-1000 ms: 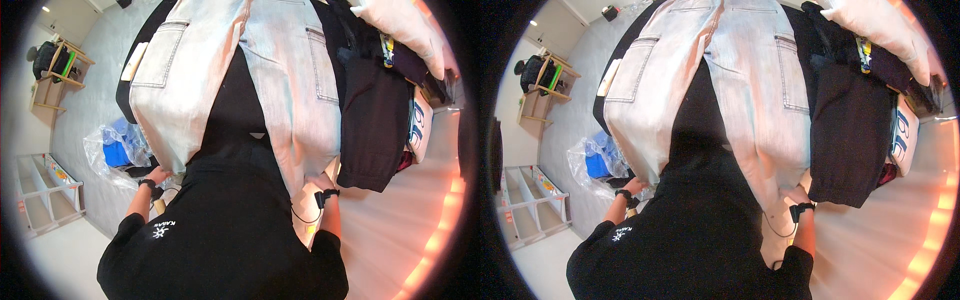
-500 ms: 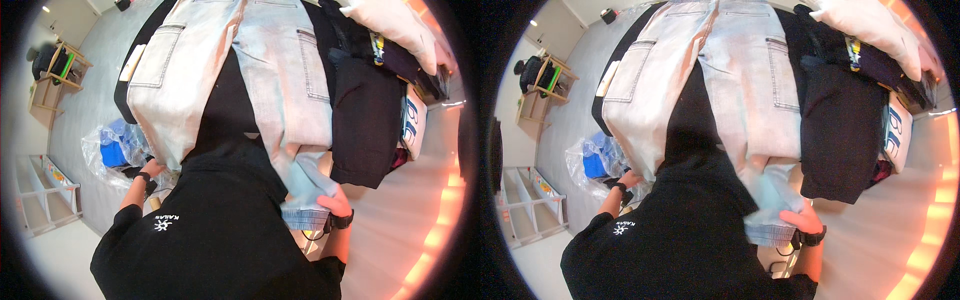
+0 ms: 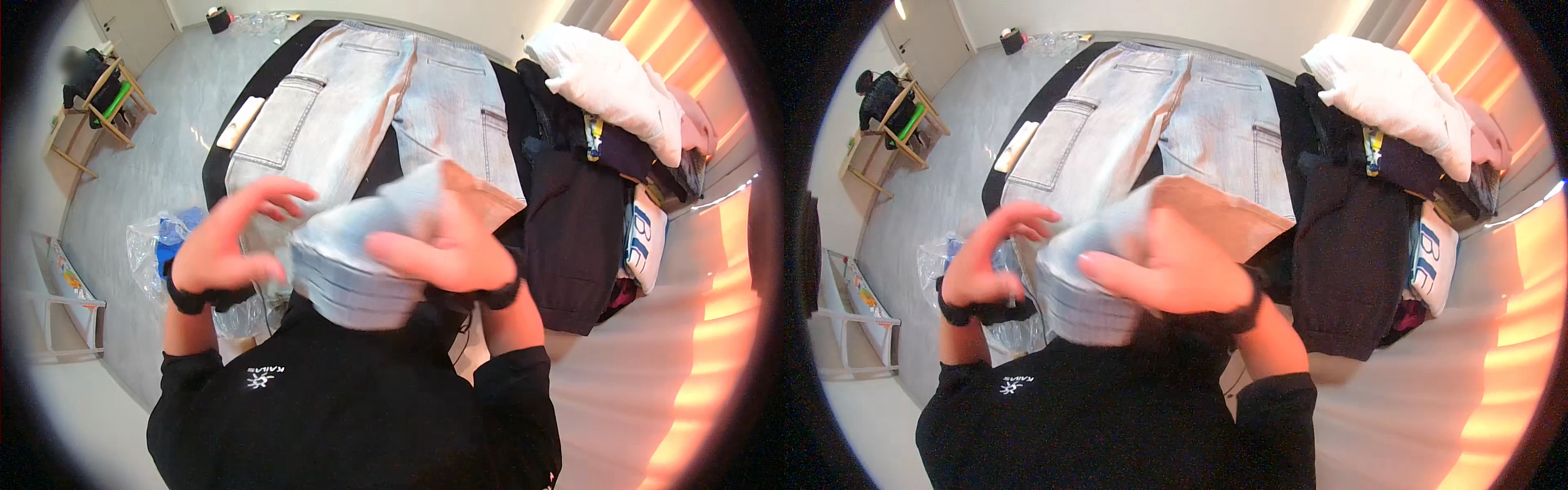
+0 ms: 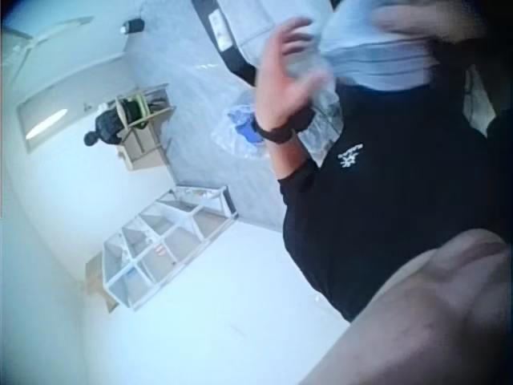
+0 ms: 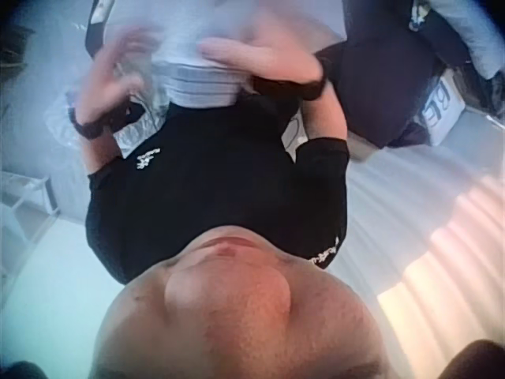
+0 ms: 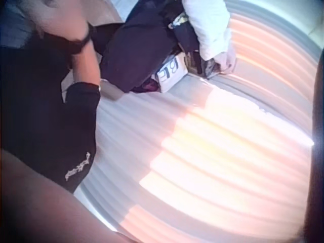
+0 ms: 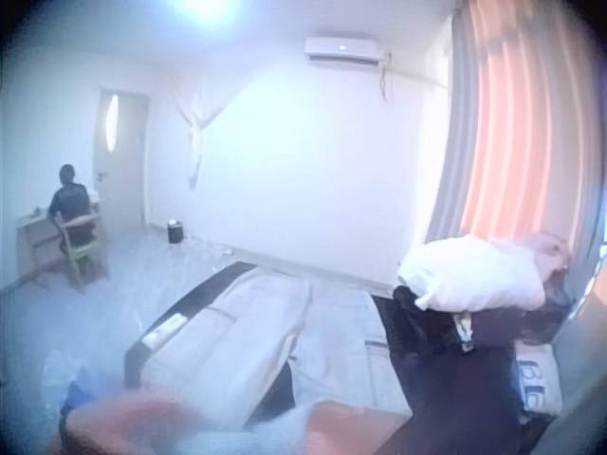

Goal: Folding various garments including a black top, denim pants, and a white sweatshirt.

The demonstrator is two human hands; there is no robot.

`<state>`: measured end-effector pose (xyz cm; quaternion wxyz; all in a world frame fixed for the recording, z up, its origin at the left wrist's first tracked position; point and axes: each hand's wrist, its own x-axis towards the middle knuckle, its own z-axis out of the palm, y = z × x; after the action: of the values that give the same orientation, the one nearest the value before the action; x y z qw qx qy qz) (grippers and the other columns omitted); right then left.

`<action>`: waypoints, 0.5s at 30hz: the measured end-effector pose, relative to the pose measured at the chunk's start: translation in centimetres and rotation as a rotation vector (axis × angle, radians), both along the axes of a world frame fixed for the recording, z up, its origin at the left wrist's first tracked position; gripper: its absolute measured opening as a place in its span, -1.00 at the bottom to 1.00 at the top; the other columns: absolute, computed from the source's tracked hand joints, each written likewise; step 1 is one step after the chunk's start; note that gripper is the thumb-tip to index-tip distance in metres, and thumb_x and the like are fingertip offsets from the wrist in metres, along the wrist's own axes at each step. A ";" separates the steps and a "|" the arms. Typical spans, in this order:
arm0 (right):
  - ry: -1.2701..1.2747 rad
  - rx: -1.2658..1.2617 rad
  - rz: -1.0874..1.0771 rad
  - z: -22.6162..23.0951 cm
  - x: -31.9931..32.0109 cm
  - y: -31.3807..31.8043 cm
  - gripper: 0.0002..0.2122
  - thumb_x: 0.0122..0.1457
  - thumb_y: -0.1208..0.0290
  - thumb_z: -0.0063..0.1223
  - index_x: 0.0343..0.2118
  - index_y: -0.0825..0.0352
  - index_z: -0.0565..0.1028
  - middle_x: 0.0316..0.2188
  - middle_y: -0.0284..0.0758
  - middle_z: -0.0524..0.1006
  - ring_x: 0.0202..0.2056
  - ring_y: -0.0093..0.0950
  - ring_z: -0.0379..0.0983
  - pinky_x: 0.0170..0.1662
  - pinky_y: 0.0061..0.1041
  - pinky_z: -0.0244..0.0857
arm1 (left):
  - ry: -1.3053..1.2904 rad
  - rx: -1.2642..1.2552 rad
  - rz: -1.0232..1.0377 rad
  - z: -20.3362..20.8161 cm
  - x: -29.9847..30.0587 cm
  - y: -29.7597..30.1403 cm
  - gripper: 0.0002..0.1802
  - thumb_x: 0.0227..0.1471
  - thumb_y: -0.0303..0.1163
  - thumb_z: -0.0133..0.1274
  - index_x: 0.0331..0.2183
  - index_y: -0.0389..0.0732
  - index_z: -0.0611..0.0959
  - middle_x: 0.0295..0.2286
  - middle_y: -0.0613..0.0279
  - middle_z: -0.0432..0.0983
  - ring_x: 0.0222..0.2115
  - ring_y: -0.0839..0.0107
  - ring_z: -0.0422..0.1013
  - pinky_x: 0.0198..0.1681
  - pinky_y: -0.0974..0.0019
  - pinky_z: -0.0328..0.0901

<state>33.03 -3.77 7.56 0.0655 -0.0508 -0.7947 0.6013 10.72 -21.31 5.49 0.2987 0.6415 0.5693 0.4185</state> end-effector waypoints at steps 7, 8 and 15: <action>0.046 -0.093 -0.071 -2.8 -4.7 -1.2 -0.71 0.16 0.27 0.05 -0.24 0.44 0.48 -0.45 -0.41 0.51 -0.40 -0.63 0.38 -0.31 -0.58 0.29 | 0.316 0.275 0.180 -1.7 3.5 1.8 -0.24 -0.32 -0.45 0.33 -0.02 -0.26 0.36 -0.06 -0.02 0.29 -0.02 0.12 0.28 -0.01 0.28 0.22; 0.073 -0.131 -0.078 -3.0 -4.8 -1.0 -0.70 0.15 0.27 0.05 -0.23 0.46 0.48 -0.43 -0.32 0.53 -0.39 -0.57 0.42 -0.30 -0.53 0.30 | 0.312 0.279 0.181 -2.3 3.0 2.0 -0.24 -0.32 -0.45 0.33 -0.02 -0.26 0.36 -0.06 -0.02 0.29 -0.02 0.12 0.28 -0.01 0.28 0.22; 0.165 0.225 -0.209 -4.8 -4.1 0.6 -0.62 0.02 0.29 0.20 -0.15 0.39 0.40 -0.40 -0.26 0.51 -0.35 -0.44 0.46 -0.25 -0.48 0.32 | -0.038 0.164 0.474 -2.5 -0.3 1.7 -0.81 0.00 -0.49 0.06 -0.28 -0.35 0.57 -0.46 0.29 0.53 -0.40 0.61 0.38 -0.31 0.45 0.30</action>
<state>28.90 -3.17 2.74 0.1979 -0.0762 -0.8393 0.5005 10.44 -19.58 3.03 0.1499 0.5043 0.6622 0.5336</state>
